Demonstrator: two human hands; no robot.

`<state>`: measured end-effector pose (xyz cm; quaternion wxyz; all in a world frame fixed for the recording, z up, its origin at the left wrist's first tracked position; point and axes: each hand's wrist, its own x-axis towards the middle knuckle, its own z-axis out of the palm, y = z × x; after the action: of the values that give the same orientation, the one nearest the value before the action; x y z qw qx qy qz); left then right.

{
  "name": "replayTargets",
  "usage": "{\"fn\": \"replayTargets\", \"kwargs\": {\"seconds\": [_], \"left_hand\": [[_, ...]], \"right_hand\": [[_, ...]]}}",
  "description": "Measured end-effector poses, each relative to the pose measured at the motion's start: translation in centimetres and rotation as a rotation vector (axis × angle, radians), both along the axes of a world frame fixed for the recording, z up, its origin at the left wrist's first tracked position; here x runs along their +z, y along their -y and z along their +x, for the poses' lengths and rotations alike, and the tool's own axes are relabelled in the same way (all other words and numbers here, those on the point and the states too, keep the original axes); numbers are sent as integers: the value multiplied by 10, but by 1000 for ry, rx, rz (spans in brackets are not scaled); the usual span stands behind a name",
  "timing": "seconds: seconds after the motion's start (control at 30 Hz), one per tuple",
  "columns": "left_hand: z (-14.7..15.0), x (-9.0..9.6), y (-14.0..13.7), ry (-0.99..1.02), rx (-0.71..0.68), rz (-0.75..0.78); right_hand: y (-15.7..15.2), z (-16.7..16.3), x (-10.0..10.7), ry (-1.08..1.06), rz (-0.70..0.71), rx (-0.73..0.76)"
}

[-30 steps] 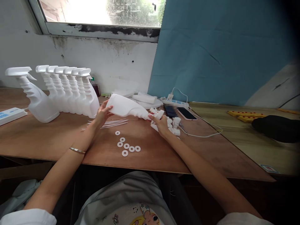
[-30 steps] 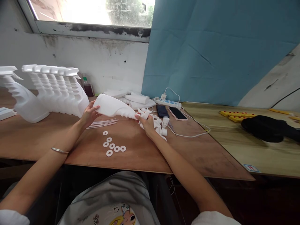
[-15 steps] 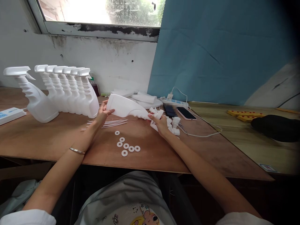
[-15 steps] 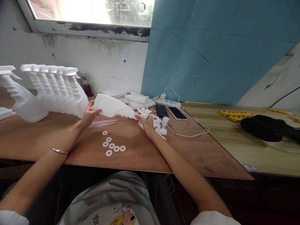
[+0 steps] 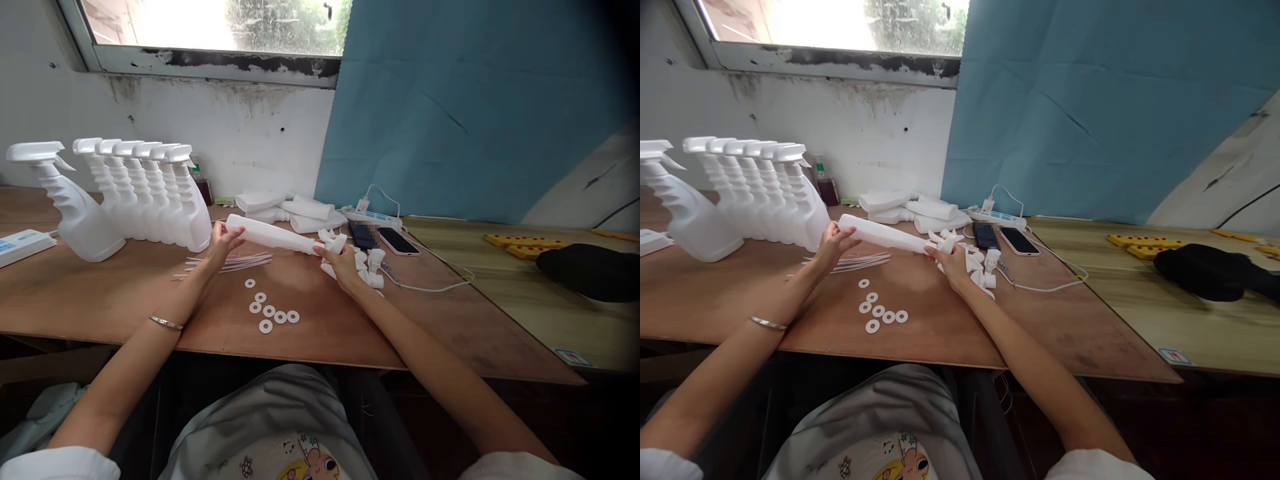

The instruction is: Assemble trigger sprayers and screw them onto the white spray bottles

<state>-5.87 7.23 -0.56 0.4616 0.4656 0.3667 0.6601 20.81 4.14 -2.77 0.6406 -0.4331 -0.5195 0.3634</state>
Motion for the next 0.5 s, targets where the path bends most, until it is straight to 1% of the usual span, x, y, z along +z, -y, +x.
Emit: {"fn": "replayTargets", "kwargs": {"seconds": [0.13,0.27,0.33,0.4,0.5], "left_hand": [[-3,7,1,204,9,-16],[-7,11,1,324,-50,-79],[-8,12,2,379,-136,-108],[-9,13,4,400,-251,-124],[-11,12,7,354,-381,-126]], "right_hand": [[0,0,-2,1,2,30],[0,-1,-3,-3,-9,54],[0,-2,-4,-11,-21,56],[-1,-1,-4,-31,-37,55],[-1,0,-3,-89,-56,70]]}}
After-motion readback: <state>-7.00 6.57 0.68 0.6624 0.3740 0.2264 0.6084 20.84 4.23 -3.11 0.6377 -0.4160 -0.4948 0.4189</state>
